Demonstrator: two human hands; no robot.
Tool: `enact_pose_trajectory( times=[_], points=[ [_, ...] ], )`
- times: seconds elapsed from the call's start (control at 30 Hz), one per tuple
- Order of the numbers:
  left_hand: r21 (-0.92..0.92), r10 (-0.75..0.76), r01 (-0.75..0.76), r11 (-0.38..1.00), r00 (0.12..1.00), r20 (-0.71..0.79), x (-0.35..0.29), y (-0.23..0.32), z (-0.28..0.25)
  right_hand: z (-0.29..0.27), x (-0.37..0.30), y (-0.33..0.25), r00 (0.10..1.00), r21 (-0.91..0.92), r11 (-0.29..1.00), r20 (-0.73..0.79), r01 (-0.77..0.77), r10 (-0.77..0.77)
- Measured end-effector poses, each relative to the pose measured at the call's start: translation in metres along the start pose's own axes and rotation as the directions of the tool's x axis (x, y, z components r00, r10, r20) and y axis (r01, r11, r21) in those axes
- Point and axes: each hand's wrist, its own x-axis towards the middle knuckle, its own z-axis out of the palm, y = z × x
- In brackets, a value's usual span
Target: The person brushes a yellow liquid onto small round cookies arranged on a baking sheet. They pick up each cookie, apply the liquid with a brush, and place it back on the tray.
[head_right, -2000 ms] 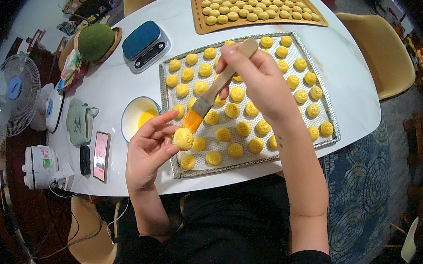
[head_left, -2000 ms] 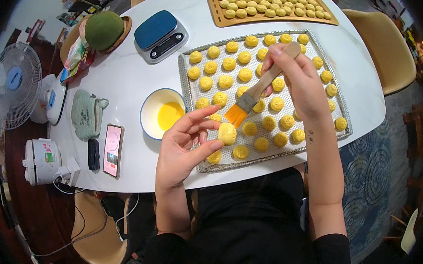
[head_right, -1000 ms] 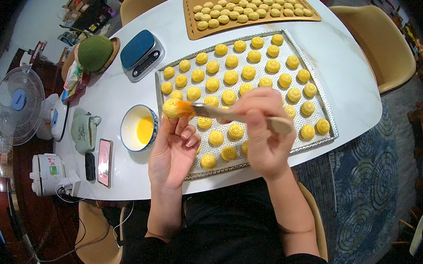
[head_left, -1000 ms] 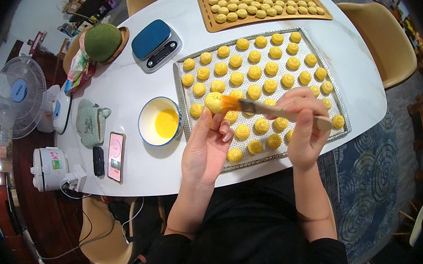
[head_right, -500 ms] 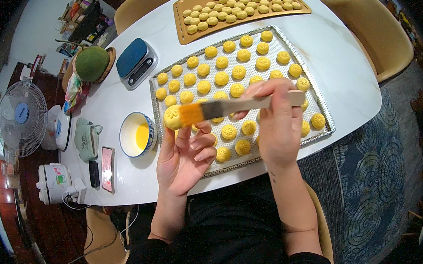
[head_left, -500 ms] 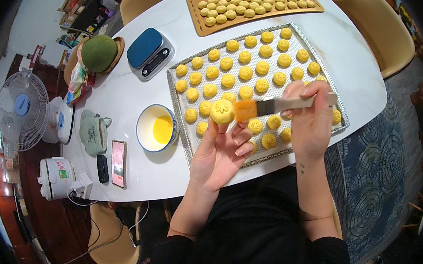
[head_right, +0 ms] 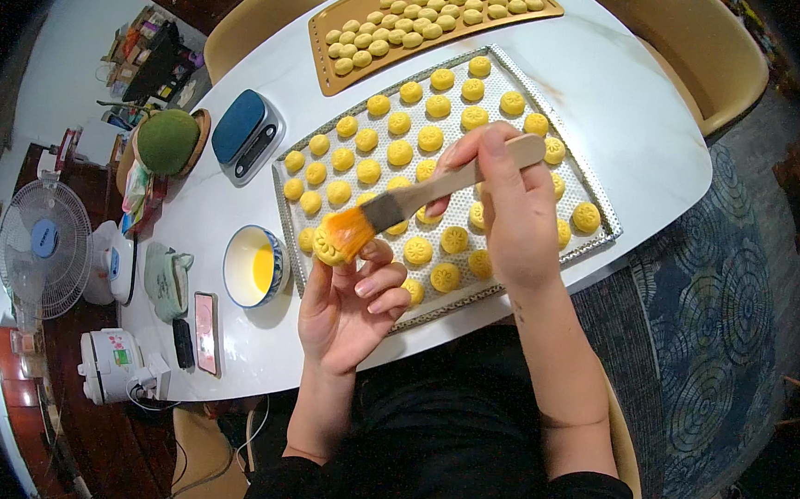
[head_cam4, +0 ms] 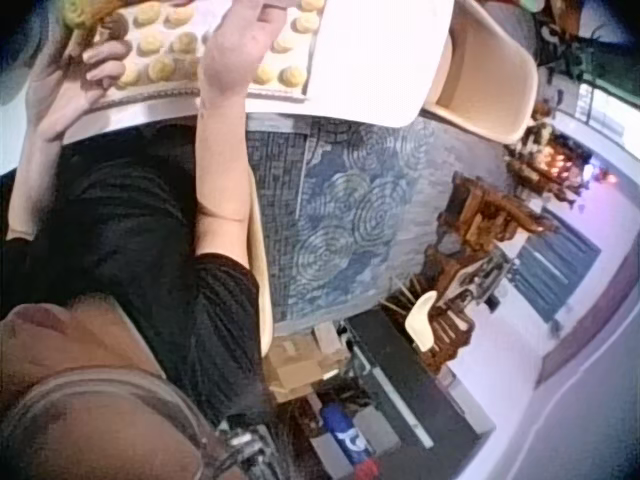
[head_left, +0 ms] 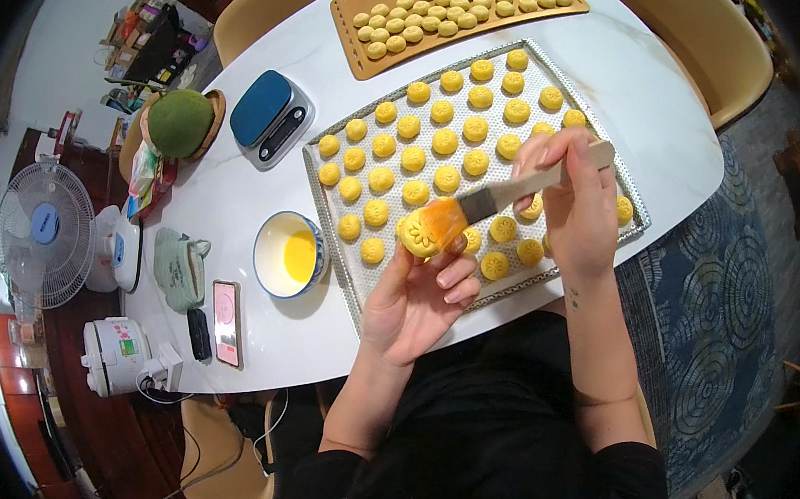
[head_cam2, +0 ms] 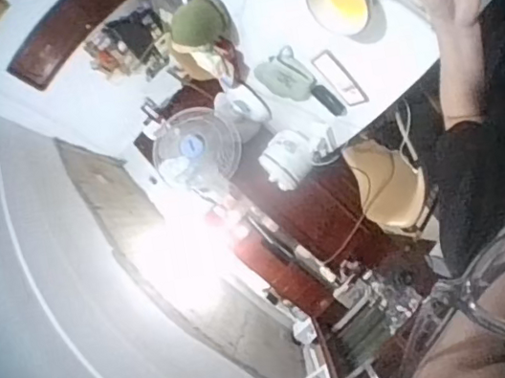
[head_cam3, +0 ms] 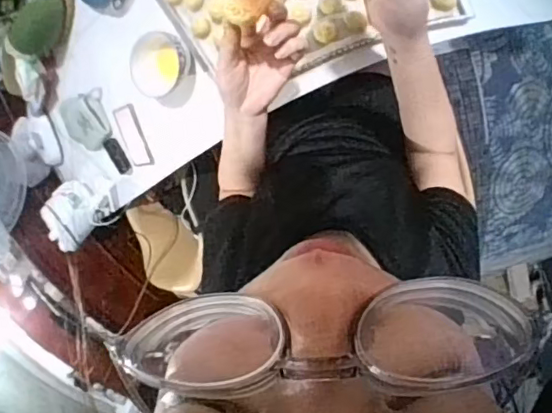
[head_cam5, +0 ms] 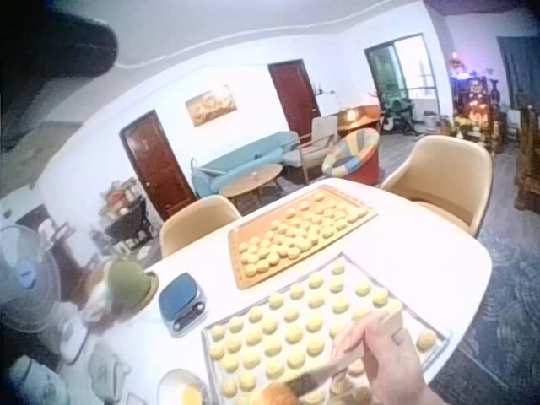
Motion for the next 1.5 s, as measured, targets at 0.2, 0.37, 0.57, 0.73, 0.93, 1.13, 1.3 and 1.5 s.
enact_pose_trajectory(
  times=[0.2,0.37,0.57,0.73,0.93,1.13,1.3,1.5],
  points=[
    [-0.052,-0.045,0.044,0.998,0.999,-0.012,0.002,-0.007,0.001,-0.012,0.007,-0.004,0.998,0.105,0.993,0.039,-0.045,0.041],
    [-0.065,-0.066,0.073,0.995,0.993,0.101,0.006,-0.01,-0.004,-0.013,0.007,-0.003,0.991,0.116,0.984,0.024,-0.136,0.134],
    [-0.043,-0.09,0.09,0.995,0.996,0.005,0.01,-0.012,0.001,-0.033,0.012,-0.007,0.992,0.192,0.973,0.032,-0.127,0.124],
    [0.387,0.021,0.082,0.918,0.966,-0.256,0.021,0.014,0.0,-0.044,0.014,-0.012,0.992,-0.022,0.998,-0.109,-0.064,0.061],
    [0.95,0.078,0.31,-0.024,0.948,-0.307,0.081,0.052,0.021,-0.083,0.009,-0.039,0.968,-0.16,0.984,-0.226,0.077,-0.113],
    [0.753,-0.067,0.2,-0.626,0.949,-0.308,0.135,0.039,0.017,-0.096,-0.001,-0.051,0.955,-0.175,0.98,-0.262,0.093,-0.137],
    [0.577,-0.138,0.13,-0.807,0.907,-0.398,0.147,0.027,0.023,-0.109,-0.005,-0.052,0.943,-0.154,0.984,-0.305,0.091,-0.135],
    [0.46,-0.071,0.059,-0.886,0.963,-0.261,0.149,0.017,0.03,-0.11,-0.004,-0.051,0.949,-0.115,0.99,-0.298,0.076,-0.108]
  ],
)
